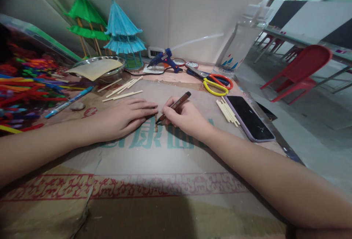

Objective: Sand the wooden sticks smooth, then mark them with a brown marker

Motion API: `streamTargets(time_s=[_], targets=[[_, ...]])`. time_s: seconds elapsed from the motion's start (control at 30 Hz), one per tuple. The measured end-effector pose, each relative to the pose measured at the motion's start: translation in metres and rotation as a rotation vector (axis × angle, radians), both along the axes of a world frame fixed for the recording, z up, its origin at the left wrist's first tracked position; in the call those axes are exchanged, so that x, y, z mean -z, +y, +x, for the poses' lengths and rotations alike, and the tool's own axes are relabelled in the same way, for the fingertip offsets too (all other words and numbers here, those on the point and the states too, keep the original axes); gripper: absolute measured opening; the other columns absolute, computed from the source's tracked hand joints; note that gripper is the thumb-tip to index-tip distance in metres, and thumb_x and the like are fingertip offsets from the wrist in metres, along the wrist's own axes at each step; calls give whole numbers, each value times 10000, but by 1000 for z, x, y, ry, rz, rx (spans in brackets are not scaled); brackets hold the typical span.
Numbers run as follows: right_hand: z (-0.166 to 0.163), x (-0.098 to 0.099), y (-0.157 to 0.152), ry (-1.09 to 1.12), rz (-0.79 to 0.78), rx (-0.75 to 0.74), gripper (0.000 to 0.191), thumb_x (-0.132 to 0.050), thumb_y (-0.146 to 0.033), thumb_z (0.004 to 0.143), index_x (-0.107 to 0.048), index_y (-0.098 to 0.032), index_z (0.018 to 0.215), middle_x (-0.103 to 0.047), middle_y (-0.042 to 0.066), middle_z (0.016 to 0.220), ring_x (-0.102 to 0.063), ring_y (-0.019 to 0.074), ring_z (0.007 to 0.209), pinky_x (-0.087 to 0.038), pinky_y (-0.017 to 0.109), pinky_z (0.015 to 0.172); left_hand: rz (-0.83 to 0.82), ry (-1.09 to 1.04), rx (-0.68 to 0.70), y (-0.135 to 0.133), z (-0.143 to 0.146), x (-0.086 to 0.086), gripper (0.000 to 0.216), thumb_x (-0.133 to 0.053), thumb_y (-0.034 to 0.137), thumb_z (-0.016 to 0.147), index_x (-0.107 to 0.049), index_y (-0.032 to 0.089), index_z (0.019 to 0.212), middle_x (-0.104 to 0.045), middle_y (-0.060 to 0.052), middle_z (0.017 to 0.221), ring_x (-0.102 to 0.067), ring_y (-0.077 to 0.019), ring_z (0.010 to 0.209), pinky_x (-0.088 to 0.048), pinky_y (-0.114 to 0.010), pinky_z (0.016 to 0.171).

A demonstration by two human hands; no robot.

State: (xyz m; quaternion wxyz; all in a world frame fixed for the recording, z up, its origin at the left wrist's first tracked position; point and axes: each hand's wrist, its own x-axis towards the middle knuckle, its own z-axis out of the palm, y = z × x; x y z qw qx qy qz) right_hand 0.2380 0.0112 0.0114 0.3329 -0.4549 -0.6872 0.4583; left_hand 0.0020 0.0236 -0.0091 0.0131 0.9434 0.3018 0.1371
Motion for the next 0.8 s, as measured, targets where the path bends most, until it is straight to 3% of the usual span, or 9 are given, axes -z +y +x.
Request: streamTargets(time_s=[0.23,0.57,0.8], targets=[[1,2,4,-9,20,26,158,-603,-308,906,-553,-204,798,-640,-17,604,-523,94,461,-416,210,451,12,9,6,-1,0,-1,431,-371,254,1014,-581,197,1386,-582,-59,1442,-524,-251,1291,-376,-472,1146],[1,0,1,-15,-51,-29,142,-618,-274,853,-547,-197,757,-667,0,591,-512,92,445,-406,204,424,-10,-9,-7,-1,0,-1,411,-376,265,1017,-608,200,1350,-575,-70,1447,-519,-246,1307,-365,-473,1157],[-1,0,3,8,28,35,163,-593,-316,917,-552,-210,800,-633,-14,622,-518,101,474,-424,225,456,-6,-4,-13,-2,2,-3,409,-384,257,1014,-584,202,1367,-592,-77,1420,-530,-245,1292,-377,-461,1144]])
